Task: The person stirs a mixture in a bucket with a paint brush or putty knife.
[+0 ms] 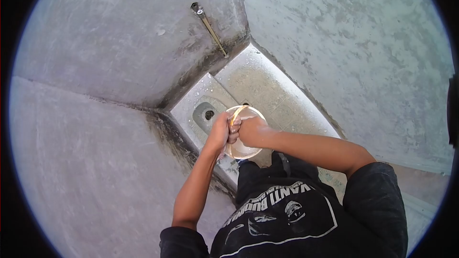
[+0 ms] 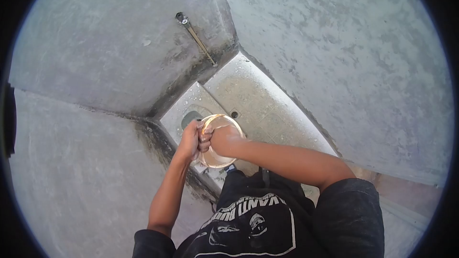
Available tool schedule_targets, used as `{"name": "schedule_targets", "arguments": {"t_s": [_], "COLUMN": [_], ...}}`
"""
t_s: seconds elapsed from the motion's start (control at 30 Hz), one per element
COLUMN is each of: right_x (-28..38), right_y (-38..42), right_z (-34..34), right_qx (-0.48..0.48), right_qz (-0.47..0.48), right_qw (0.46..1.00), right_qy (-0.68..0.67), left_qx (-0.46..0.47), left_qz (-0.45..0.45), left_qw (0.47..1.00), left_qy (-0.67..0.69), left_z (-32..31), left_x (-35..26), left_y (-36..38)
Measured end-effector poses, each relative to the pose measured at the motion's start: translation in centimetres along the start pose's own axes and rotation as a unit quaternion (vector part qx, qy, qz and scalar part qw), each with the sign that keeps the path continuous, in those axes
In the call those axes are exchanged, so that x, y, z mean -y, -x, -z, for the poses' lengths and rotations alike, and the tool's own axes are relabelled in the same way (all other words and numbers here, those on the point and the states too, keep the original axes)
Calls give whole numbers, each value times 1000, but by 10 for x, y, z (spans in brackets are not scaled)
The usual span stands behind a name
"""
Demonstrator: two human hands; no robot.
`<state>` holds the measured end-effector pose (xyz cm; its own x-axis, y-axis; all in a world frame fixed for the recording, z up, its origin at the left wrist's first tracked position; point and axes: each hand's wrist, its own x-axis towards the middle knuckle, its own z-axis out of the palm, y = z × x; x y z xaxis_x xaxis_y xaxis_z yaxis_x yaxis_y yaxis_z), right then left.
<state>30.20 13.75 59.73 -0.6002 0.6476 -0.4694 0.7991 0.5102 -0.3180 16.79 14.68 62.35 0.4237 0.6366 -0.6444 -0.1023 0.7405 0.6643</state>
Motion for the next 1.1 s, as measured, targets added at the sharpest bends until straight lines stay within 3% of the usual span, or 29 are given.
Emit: {"name": "schedule_targets", "arguments": {"t_s": [0.1,0.23,0.3,0.37,0.4,0.47,0.57,0.63,0.77,0.9,0.97,1.03,1.1], "right_x": [-10,-27,-32,-31,-28,-23,-28,-27,-31,-48,-50,-41,-39], "right_y": [22,63,80,97,96,87,58,58,58,65,68,79,70], "right_z": [18,41,52,63,58,40,23,30,32,20,21,29,17], "right_qx": [47,-5,-16,-130,-126,-224,-159,-140,-90,-56,-77,-160,-130], "right_qz": [-41,-84,-83,-60,-57,-40,-53,-68,-103,-80,-54,-79,-95], "right_qw": [995,986,984,983,984,973,981,987,983,981,984,980,987], "right_qy": [-74,-144,-160,-117,-114,20,92,35,-122,-165,-154,-88,-16], "left_qx": [-9,-30,11,17,26,16,9,-57,-69,-67,-79,-83,-95], "left_qz": [-17,-6,-10,-27,-40,-50,-68,-164,-142,-120,-104,-109,-124], "left_qw": [999,998,998,997,996,993,987,956,972,975,978,974,968], "left_qy": [-39,-51,-63,-71,-82,-107,-148,-237,-172,-175,-162,-181,-198], "left_z": [-17,-33,-36,-39,-41,-52,-63,-72,-78,-79,-76,-76,-75], "left_x": [-8,-20,-23,-25,-26,-32,-38,-41,-36,-20,-13,-6,-4], "left_y": [9,21,24,25,27,28,18,14,1,-5,-3,0,1]}}
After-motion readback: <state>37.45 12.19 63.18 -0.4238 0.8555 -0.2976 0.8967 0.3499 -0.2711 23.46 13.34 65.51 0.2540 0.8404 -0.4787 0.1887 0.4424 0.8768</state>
